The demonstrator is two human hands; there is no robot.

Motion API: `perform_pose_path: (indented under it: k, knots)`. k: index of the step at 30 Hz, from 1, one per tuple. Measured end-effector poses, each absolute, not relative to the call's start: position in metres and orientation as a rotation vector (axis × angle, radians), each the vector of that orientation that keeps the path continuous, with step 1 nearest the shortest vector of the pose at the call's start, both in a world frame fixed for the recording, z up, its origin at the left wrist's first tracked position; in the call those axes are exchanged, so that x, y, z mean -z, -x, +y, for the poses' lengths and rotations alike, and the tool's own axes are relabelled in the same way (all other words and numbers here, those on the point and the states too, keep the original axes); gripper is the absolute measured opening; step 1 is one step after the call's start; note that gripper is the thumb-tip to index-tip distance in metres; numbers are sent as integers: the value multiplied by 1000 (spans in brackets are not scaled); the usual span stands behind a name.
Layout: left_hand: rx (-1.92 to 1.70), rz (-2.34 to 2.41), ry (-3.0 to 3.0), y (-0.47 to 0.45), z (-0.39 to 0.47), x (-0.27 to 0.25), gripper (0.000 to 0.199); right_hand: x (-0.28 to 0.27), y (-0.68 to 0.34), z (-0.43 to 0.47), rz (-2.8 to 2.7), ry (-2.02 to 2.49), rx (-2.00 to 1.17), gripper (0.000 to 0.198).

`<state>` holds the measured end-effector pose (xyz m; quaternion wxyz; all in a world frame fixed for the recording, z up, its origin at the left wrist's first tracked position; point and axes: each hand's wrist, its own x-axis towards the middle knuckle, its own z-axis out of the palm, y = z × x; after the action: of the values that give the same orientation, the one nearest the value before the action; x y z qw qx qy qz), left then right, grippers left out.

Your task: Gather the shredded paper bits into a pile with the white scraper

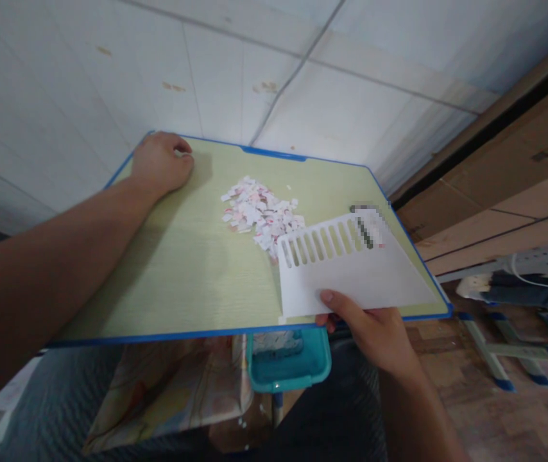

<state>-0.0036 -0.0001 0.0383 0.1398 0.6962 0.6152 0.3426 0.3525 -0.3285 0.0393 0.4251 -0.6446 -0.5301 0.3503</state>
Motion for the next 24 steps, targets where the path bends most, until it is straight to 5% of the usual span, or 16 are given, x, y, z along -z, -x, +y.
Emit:
perform_pose_path:
  k: [9,15,24]
  knots:
    - [-1041,1720,-1975,5,-1,-39,29,-50,-344,-329,-1275,1600,-963,47]
    - [-1136,1641,-2068,-19,-20,-60,24,-57,-342,-295,-1370,1576,-748,42]
    - [-818,760,-1796,-72,-91,-100,26,-76,-301,-220,-1531,1350,-903,27]
